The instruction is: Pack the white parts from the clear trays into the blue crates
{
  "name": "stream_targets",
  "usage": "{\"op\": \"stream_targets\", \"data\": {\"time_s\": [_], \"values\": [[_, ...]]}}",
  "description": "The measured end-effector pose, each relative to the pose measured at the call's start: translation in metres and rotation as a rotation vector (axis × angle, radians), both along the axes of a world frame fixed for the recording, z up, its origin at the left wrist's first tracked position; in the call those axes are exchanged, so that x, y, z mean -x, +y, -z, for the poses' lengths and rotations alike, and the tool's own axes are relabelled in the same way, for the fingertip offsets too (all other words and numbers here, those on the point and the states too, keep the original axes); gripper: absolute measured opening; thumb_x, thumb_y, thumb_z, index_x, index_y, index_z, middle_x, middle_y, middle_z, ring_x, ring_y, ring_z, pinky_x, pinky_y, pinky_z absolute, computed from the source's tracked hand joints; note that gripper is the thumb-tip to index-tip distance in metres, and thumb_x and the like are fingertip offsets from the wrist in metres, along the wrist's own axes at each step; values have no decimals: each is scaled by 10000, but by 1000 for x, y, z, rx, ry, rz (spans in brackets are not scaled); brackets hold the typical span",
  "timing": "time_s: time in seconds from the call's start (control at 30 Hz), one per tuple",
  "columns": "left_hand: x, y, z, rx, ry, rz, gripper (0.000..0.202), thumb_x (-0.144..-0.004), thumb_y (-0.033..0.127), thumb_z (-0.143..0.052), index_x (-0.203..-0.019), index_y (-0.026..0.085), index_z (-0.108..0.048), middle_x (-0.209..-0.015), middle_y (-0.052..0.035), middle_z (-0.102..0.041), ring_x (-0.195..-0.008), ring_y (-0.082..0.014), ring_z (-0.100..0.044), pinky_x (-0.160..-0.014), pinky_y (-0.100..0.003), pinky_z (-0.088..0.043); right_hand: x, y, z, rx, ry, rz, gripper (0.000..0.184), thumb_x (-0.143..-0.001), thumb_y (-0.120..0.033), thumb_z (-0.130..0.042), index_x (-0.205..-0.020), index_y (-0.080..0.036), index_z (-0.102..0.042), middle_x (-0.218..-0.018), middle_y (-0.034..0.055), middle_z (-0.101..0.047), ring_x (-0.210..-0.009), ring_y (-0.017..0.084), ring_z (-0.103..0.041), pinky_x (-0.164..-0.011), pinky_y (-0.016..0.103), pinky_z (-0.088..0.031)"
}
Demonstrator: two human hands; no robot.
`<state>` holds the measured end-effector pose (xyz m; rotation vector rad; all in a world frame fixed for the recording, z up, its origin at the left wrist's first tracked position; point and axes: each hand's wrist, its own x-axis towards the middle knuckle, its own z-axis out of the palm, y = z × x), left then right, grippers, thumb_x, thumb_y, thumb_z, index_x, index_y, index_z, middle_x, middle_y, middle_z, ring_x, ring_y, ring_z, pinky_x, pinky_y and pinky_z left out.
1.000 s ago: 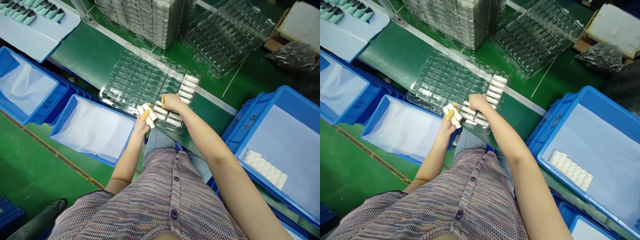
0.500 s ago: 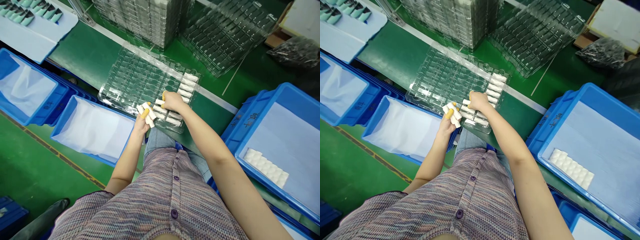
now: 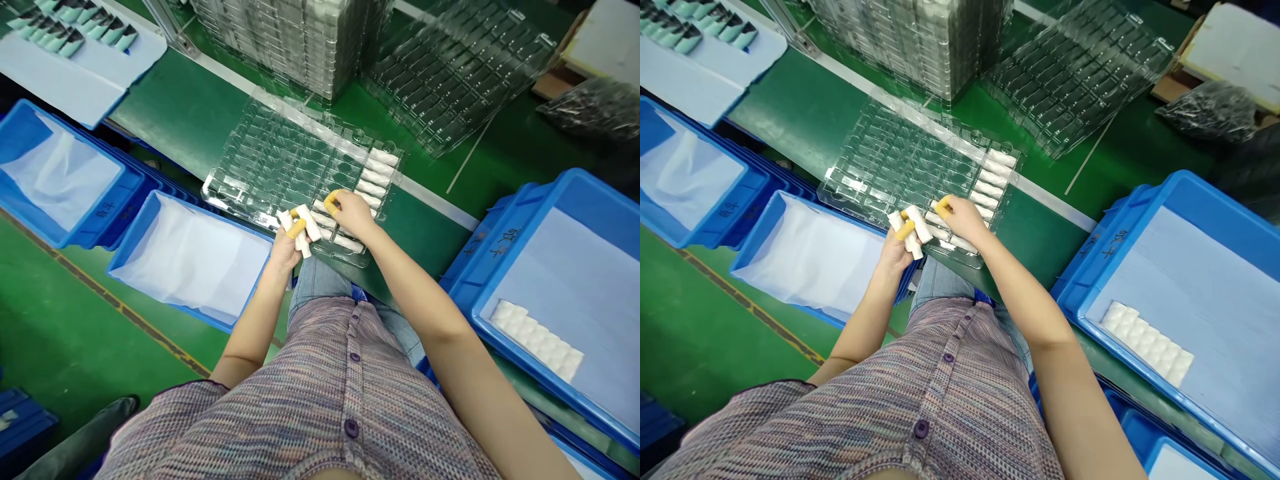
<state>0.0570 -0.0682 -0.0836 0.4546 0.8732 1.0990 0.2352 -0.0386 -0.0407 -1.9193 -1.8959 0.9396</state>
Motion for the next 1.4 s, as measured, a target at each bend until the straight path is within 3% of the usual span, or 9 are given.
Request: {"op": "stream_targets", "data": {"time_s": [0.13, 0.27, 0.37, 0.57, 0.73, 0.87, 1.2, 1.3, 1.4], "values": [[1, -7, -18, -95, 51, 48, 529, -566, 445, -1000, -891, 174, -682, -715, 17, -667, -482, -68, -543, -450, -191, -455, -3, -49, -14, 420, 882, 133, 185, -1037, -353, -544, -1036, -193, -637, -1002, 69, -791, -824, 171, -761, -822, 325, -618], [1, -9, -34, -156, 95, 126, 531, -564, 415, -1002, -944, 182, -714, -731, 20, -682, -501, -79, -576, -468, -195, -479, -2, -88, -16, 553, 1339, 270, 302, -877, -415, -803, -991, -219, -604, -1002, 45, -812, -881, 165, -794, -789, 286, -663], [-4, -12, -43, -162, 113, 152, 568, -579, 377, -998, -1046, 191, -733, -822, -14, -737, -609, -126, -666, -513, -210, -503, 2, -101, -12, 478, 1410, 321, 443, -722, -467, -929, -899, -230, -599, -978, 19, -808, -895, 163, -789, -801, 287, -667], [-14, -16, -51, -124, 38, 158, 690, -575, 396, -991, -1167, 203, -694, -971, -76, -781, -803, -239, -775, -495, -221, -490, 17, -112, -18, 55, 1164, 435, 510, -618, -533, -968, -854, -258, -609, -932, -9, -752, -909, 183, -756, -878, 354, -653], [0, -10, -40, -9, -54, 334, 661, -652, 445, -922, -1226, 214, -689, -875, -81, -792, -554, -171, -652, -475, -270, -510, 17, -116, -37, 383, 1501, 390, 473, -749, -550, -886, -975, -255, -592, -1002, 9, -789, -935, 195, -789, -815, 344, -677], [8, -6, -36, 66, -62, 374, 669, -696, 401, -884, -1297, 217, -655, -891, -76, -781, -510, -152, -607, -490, -300, -535, 18, -115, -44, 534, 1637, 394, 469, -714, -434, -930, -1038, -239, -652, -1000, 13, -811, -926, 174, -802, -832, 285, -671], [5, -2, -39, 65, -111, 283, 514, -709, 371, -901, -1157, 217, -700, -947, -73, -771, -537, -115, -600, -436, -224, -493, 19, -106, -23, 481, 1521, 406, 419, -707, -417, -906, -951, -239, -615, -927, 17, -787, -877, 166, -782, -790, 257, -646], [6, 5, -30, 136, -131, 59, 346, -825, 321, -804, -1139, 224, -696, -997, -54, -744, -769, -130, -704, -586, -189, -565, 2, -80, -8, 222, 1168, 488, 341, -755, -367, -806, -965, -244, -568, -970, 17, -753, -926, 188, -762, -803, 293, -620], [9, 10, -24, 221, -118, -99, 269, -844, 195, -739, -1108, 210, -687, -876, -16, -699, -802, -108, -706, -787, -202, -610, -22, -43, 2, -65, 550, 486, 254, -807, -257, -679, -1041, -226, -584, -1116, 56, -730, -1012, 219, -719, -900, 351, -572]]}}
